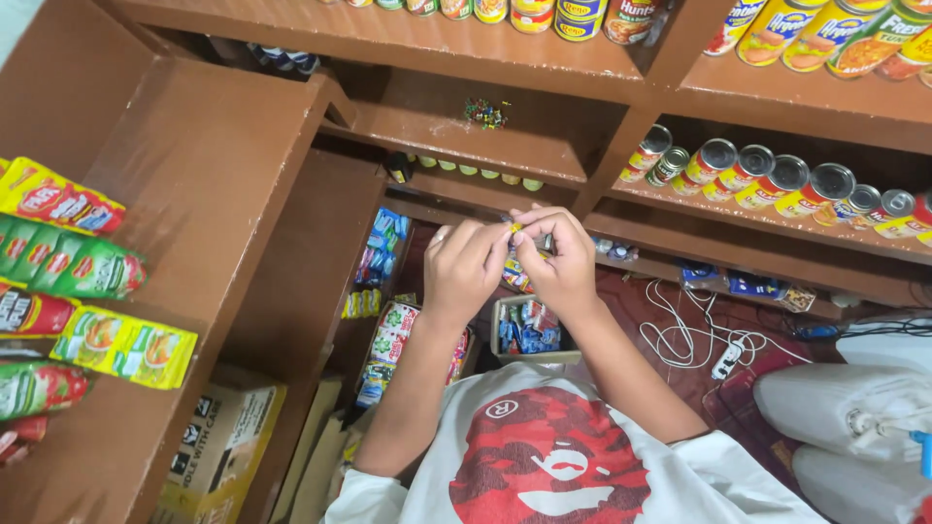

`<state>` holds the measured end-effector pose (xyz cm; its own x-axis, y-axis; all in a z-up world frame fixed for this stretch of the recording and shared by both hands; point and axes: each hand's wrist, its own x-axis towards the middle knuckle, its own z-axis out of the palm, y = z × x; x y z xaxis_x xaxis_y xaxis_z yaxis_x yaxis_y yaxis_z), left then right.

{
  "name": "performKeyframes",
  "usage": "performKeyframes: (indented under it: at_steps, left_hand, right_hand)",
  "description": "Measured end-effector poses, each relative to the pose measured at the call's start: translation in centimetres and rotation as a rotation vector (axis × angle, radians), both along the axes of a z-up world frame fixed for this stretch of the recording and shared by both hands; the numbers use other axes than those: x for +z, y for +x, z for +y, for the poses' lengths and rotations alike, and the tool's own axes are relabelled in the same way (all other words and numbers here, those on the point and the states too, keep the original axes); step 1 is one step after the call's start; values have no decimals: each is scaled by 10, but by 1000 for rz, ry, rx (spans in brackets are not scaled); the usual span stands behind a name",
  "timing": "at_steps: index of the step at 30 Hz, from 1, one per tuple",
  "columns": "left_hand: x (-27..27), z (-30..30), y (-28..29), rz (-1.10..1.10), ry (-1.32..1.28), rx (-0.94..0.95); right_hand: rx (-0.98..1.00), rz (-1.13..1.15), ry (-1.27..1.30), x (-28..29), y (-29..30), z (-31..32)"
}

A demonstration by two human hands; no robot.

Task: Organizing and stocking various grocery products on wooden shelves and in storage boxes.

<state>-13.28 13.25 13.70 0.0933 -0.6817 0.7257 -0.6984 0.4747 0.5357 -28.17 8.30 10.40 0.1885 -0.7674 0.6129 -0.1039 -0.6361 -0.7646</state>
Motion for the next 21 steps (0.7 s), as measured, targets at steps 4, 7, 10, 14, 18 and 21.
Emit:
performKeyframes:
  at_steps: [4, 7, 10, 14, 18, 21]
  left_hand:
    - [0, 20, -14, -233, -71, 84]
    - [1, 36, -26, -309, -84, 135]
    - [1, 52, -37, -354, -89, 161]
    - [-3, 74, -54, -387, -77, 163]
    - [-5, 101, -70, -377, -50, 173]
    - [-8, 119, -79, -319, -45, 192]
  right_hand:
    - [21, -16, 43, 2, -13, 20]
    - [21, -45, 79, -1, -21, 36]
    - [32, -86, 140, -7, -30, 52]
    - [88, -167, 216, -24, -43, 71]
    - [176, -233, 277, -36, -62, 94]
    - [268, -226, 266, -35, -77, 104]
